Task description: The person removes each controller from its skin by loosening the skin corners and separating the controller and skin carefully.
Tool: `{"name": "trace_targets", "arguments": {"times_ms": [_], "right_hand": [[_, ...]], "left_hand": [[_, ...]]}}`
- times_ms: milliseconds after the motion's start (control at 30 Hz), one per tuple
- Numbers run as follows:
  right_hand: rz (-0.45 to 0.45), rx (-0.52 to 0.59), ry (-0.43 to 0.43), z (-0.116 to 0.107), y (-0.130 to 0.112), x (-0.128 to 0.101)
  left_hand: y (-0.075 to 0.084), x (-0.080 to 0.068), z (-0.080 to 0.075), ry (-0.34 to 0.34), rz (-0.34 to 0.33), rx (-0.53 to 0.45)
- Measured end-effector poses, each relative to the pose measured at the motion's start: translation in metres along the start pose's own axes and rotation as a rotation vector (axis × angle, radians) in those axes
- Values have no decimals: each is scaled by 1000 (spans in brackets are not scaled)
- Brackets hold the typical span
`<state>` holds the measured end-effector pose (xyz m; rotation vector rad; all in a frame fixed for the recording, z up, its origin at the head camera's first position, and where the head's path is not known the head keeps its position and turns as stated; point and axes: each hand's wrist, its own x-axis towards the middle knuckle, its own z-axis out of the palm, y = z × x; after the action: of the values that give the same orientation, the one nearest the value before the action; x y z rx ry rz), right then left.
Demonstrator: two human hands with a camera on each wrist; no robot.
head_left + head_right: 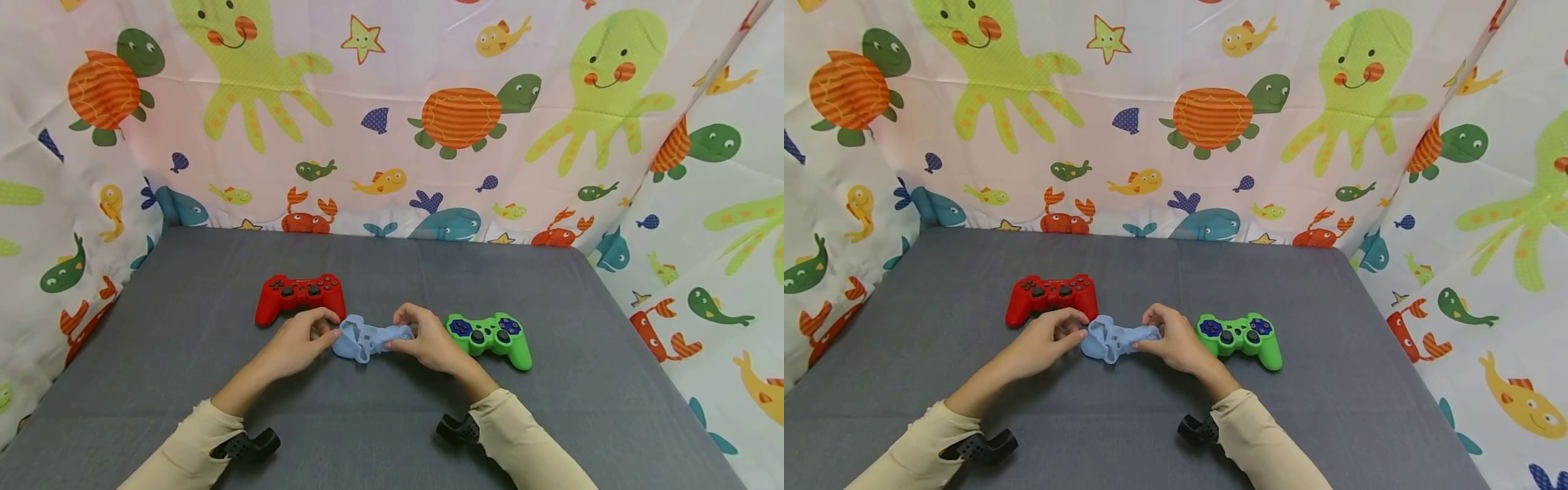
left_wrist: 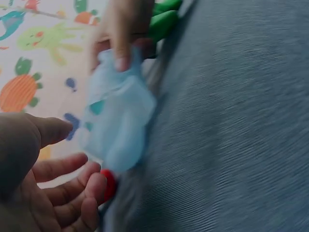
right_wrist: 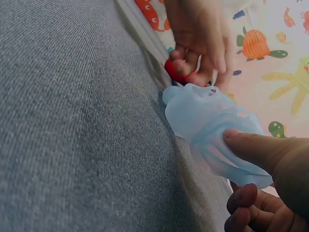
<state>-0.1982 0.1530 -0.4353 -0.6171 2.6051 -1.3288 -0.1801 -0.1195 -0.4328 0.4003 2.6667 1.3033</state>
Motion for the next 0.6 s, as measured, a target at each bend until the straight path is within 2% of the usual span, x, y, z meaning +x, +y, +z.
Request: {"name": "trace_targets", "arguments": {"times_ms": [100, 267, 367, 467, 600], "right_hand": [[-12, 12, -3, 1, 0, 0], [-62, 61, -30, 4, -2, 0], [-83, 84, -51, 6, -4, -1], [-85, 83, -53, 6, -4, -1], [-72, 70, -35, 6, -1, 0]], "left_hand": [[0, 0, 11, 17, -45, 71], [2, -1, 18, 49, -120, 176], [0, -1, 20, 40, -124, 195], [-4, 1, 21, 19, -95, 130], [-9, 4, 18, -22, -39, -122]]}}
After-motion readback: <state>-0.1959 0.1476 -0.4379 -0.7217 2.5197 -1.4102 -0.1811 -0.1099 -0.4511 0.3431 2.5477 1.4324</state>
